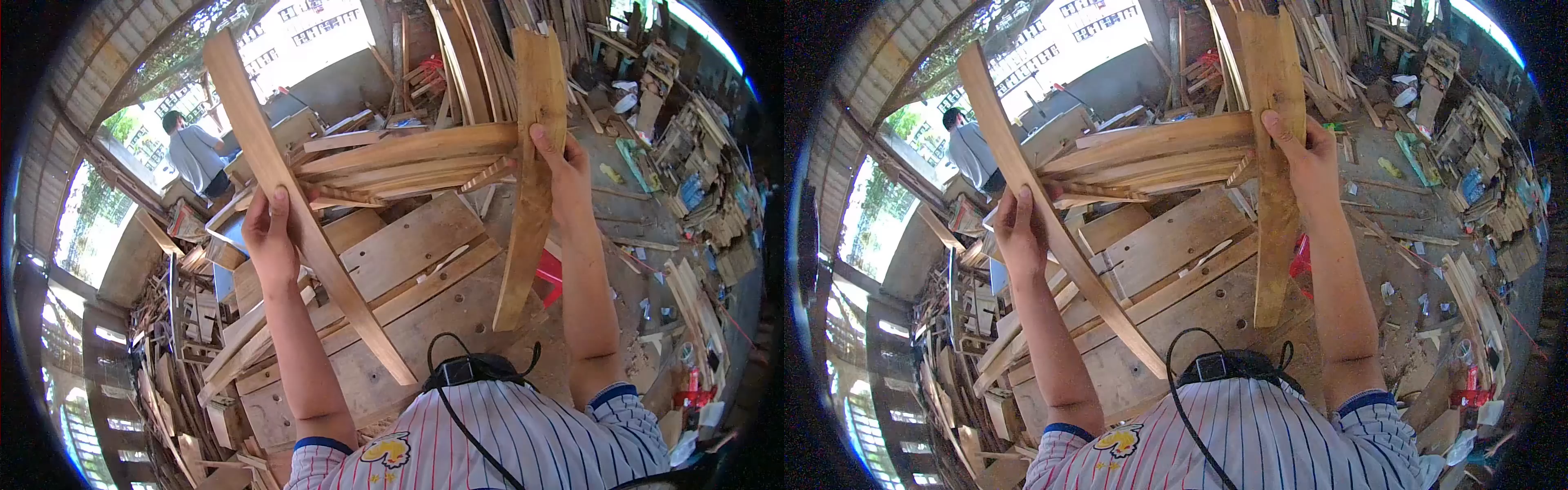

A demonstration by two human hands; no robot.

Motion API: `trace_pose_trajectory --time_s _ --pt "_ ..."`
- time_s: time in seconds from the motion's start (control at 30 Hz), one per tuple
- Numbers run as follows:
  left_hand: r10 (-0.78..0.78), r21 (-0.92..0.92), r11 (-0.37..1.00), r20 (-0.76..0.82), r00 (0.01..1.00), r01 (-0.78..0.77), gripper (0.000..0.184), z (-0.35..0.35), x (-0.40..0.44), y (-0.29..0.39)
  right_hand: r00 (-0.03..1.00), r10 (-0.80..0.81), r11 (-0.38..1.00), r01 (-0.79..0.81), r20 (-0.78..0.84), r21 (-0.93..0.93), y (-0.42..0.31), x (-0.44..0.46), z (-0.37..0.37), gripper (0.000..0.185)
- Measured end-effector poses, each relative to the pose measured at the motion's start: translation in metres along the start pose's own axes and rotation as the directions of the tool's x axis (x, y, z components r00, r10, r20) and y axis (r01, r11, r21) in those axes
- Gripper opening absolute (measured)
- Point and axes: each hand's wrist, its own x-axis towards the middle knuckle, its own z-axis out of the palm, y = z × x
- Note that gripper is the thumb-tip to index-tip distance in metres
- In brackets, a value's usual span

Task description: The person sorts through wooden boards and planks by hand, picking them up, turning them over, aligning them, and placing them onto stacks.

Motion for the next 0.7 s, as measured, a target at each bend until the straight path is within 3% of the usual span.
trace_pose_trajectory --time_s 0.1,0.4,0.47,0.6,0.7 --pt "0.026 -0.029 0.999 -0.002 1.0 -0.026 0.034 0.003 -0.007 -0.002 1.0 -0.013 0.996 0.014 0.015 -0.084 -0.007 -0.001 -0.002 0.036" --pt "-0.018 0.116 0.993 0.004 1.0 0.017 0.035 0.0 -0.002 0.011 1.0 -0.01 1.0 0.01 -0.003 0.009 -0.002 -0.003 -0.001 0.035" --pt "-0.03 -0.019 0.999 0.02 0.999 0.031 0.035 -0.003 -0.004 0.011 1.0 0.008 1.0 -0.008 0.002 -0.027 0.0 -0.004 -0.001 0.035" --pt "-0.074 -0.056 0.996 0.021 0.997 0.075 0.034 -0.017 -0.01 0.011 0.999 0.052 0.996 -0.052 -0.001 -0.077 -0.004 -0.011 0.006 0.036" --pt "-0.089 -0.062 0.994 0.036 0.995 0.091 0.035 -0.027 -0.018 0.011 1.0 0.0 1.0 0.0 -0.01 -0.006 -0.001 -0.014 0.011 0.035"
